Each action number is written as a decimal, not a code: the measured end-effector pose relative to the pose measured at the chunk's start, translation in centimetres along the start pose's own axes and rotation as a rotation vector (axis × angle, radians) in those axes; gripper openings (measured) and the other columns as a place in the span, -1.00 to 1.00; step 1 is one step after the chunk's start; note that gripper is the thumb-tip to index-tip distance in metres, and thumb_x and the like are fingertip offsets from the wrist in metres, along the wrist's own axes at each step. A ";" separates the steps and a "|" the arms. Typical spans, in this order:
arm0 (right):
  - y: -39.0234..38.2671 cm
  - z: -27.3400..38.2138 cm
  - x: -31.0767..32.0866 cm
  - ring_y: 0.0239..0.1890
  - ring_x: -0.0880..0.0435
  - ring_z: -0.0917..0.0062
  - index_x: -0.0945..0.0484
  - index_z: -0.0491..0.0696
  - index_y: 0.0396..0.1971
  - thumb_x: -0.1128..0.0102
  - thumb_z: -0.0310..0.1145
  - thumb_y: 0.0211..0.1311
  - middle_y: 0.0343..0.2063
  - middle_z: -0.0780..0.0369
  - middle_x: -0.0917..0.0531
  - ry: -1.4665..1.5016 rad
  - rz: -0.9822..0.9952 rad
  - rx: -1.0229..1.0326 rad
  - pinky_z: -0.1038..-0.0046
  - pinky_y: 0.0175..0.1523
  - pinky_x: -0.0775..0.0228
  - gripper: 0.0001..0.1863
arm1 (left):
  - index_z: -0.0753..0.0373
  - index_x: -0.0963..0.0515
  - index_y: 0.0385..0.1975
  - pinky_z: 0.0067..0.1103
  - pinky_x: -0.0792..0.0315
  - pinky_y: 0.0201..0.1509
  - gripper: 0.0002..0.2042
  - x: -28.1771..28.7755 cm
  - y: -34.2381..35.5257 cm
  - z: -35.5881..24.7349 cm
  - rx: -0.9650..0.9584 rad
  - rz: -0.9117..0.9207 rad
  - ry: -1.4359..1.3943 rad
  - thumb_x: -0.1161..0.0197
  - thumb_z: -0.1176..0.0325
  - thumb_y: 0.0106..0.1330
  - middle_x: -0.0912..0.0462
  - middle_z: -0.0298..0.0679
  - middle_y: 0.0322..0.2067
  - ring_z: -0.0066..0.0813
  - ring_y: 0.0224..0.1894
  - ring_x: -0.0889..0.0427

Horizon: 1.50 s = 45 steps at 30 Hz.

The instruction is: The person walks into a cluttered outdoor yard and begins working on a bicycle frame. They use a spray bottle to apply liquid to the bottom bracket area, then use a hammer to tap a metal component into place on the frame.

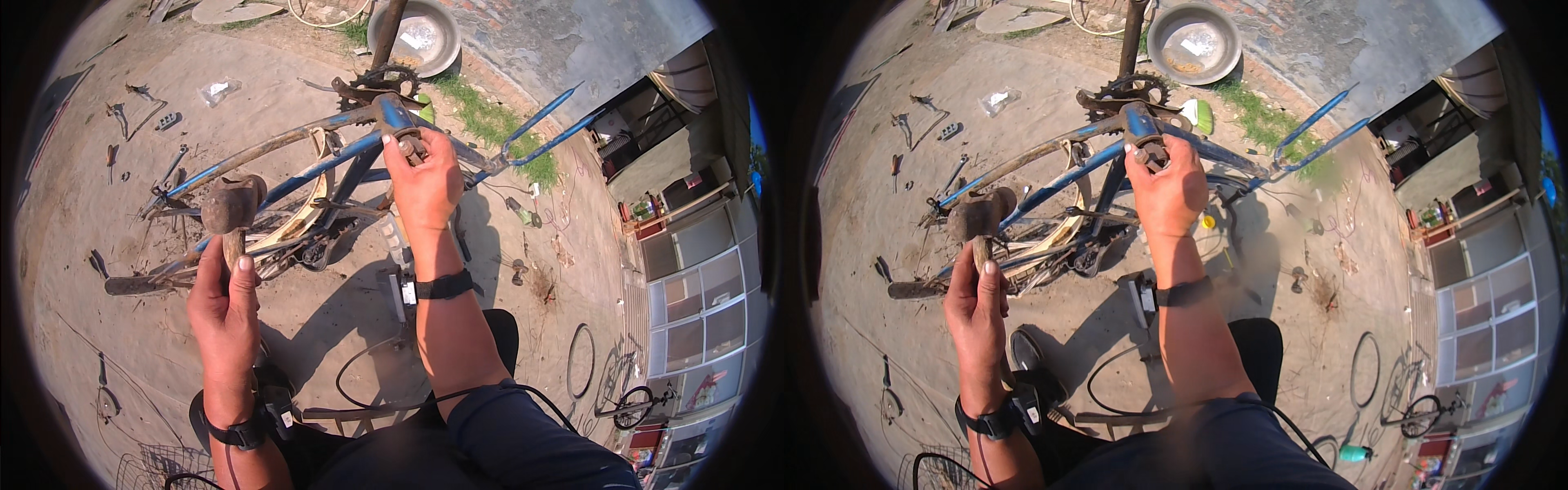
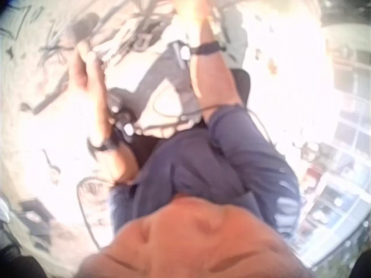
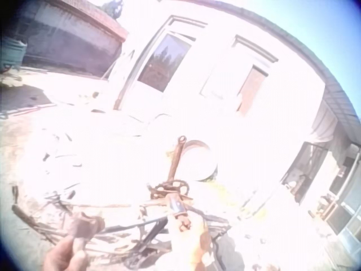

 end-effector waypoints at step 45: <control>-0.4 0.2 -0.3 -0.35 -0.76 0.15 -0.60 -0.04 -0.16 -0.58 -0.06 0.05 -0.41 0.15 -0.76 -0.025 0.016 -0.013 0.21 -0.23 -0.57 -0.51 | 0.43 -0.40 0.32 -0.73 -0.37 -0.19 -0.57 -0.3 0.1 0.0 -0.008 0.031 -0.047 -0.22 0.37 0.54 -0.58 -0.39 -0.22 -0.71 -0.26 -0.44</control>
Point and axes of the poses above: each hand's wrist, its own y-axis towards the middle knuckle, its own x-axis out of the back of the hand, z = x × y, the point moved 10 cm from there along y, towards the middle knuckle
